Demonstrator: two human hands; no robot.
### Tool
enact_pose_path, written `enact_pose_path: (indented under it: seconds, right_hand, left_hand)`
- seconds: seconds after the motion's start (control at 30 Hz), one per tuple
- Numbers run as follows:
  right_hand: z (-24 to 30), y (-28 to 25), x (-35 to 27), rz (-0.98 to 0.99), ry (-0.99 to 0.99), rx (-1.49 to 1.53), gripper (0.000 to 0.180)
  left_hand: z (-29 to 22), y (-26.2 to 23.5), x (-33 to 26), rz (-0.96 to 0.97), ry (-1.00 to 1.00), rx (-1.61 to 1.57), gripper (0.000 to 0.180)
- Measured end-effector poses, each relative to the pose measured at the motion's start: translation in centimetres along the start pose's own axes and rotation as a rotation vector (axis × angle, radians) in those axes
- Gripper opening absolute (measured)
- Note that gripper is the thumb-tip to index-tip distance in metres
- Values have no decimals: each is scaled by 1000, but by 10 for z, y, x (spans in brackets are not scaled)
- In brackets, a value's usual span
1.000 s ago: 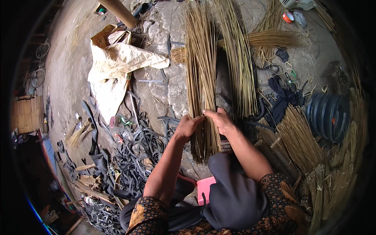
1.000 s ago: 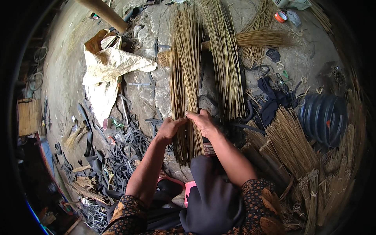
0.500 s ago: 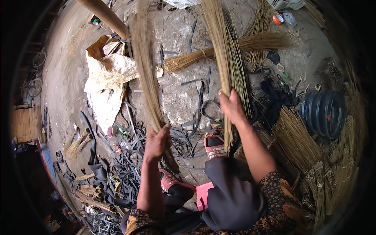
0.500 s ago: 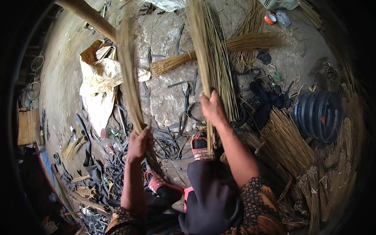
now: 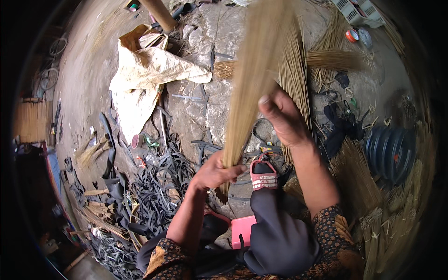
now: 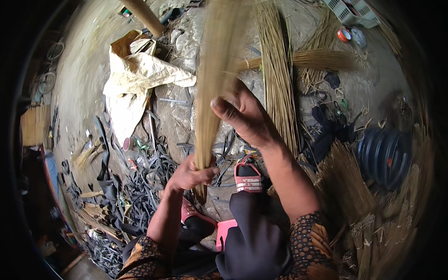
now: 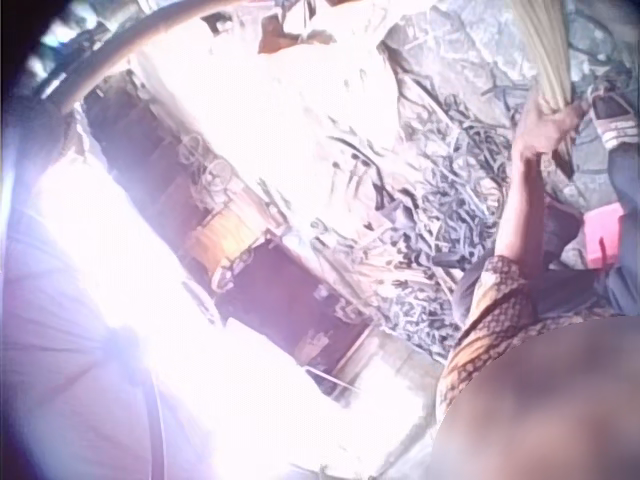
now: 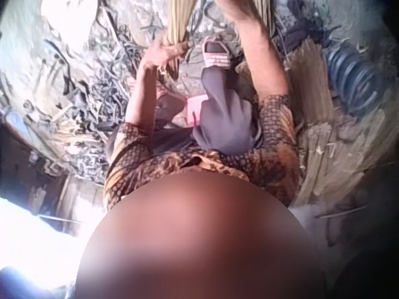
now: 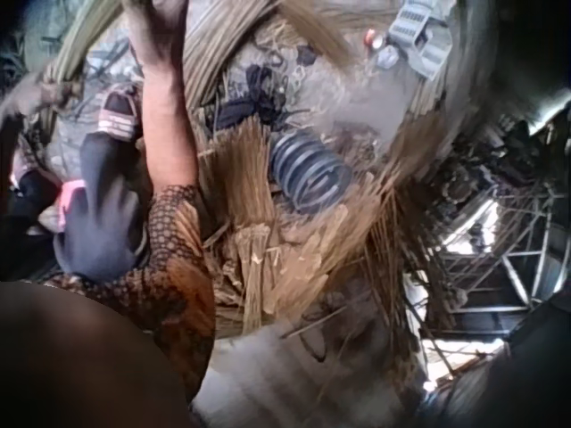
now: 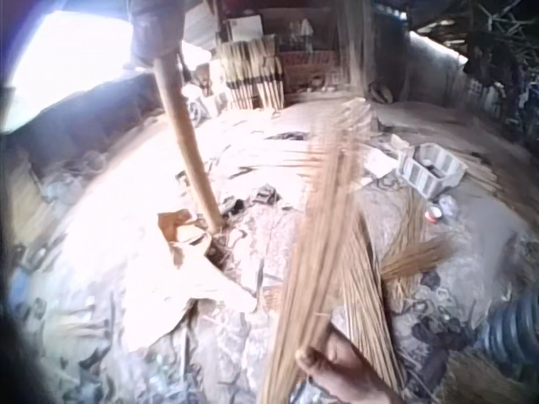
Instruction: The person gathers bundles of thin sticks and wraps them with black strips to secure them. They repeatedly pick up sticks, align them, and tie them with strips, then place the finished bundles aside.
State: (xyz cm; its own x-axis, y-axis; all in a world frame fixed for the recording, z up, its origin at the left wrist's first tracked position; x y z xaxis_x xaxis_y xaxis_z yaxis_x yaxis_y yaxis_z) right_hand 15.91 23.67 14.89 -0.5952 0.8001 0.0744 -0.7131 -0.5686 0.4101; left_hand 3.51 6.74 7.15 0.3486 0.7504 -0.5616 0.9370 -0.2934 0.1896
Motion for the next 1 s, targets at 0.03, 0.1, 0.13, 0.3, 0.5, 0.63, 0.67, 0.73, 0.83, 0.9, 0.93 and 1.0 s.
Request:
enact_pose_path:
  seconds: [0.03, 0.1, 0.13, 0.3, 0.5, 0.63, 0.67, 0.73, 0.83, 0.9, 0.93, 1.0]
  right_hand:
    - [6, 14, 1, -101, 35, 270, 90]
    - [20, 22, 1, -268, 32, 360, 57]
    - [26, 23, -1, -305, 52, 322, 46]
    - [78, 73, -28, -98, -425, 83, 26]
    - [66, 97, -19, 74, -523, -196, 37]
    - [13, 89, -11, -23, -445, -390, 42]
    - [4, 88, -11, -22, -411, -398, 44]
    - [-2, 87, -12, -5, -399, -352, 43]
    - [-6, 90, -10, 18, -337, -338, 44]
    - [-7, 96, -7, 55, -319, -334, 44]
    - [-7, 98, -5, 67, -312, -307, 44]
    - [-3, 102, -1, 49, -320, -336, 49]
  left_hand:
    - [-8, 6, 6, 23, 58, 36, 21]
    - [-30, 10, 14, -67, 186, 258, 26]
    - [-45, 7, 17, -180, 259, 430, 30]
    - [-116, 22, 4, -706, 696, 554, 43]
    - [-117, -7, 10, -818, 922, 501, 39]
    - [-90, -31, 16, -887, 931, 391, 40]
    - [-83, -33, 17, -891, 949, 345, 40]
    - [-73, -34, 20, -920, 939, 331, 36]
    - [-67, -38, 30, -876, 904, 360, 32]
    - [-67, -44, 34, -866, 860, 365, 28]
    - [-70, -47, 27, -908, 935, 324, 32]
    - [-75, -51, 19, -934, 996, 258, 38]
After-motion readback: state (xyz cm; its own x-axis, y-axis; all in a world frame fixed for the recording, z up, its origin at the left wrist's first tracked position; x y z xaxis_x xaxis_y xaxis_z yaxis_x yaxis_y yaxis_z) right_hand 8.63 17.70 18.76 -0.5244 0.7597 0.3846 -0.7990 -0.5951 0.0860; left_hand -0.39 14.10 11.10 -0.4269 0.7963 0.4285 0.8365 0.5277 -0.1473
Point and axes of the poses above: each hand's wrist, its own x-axis towards the middle knuckle, its own y-axis out of the palm, z = x × y, the point moved 8 cm from there along x, towards the middle knuckle, and after that the axes turned 8 degrees about x, right-handed, at the moved point
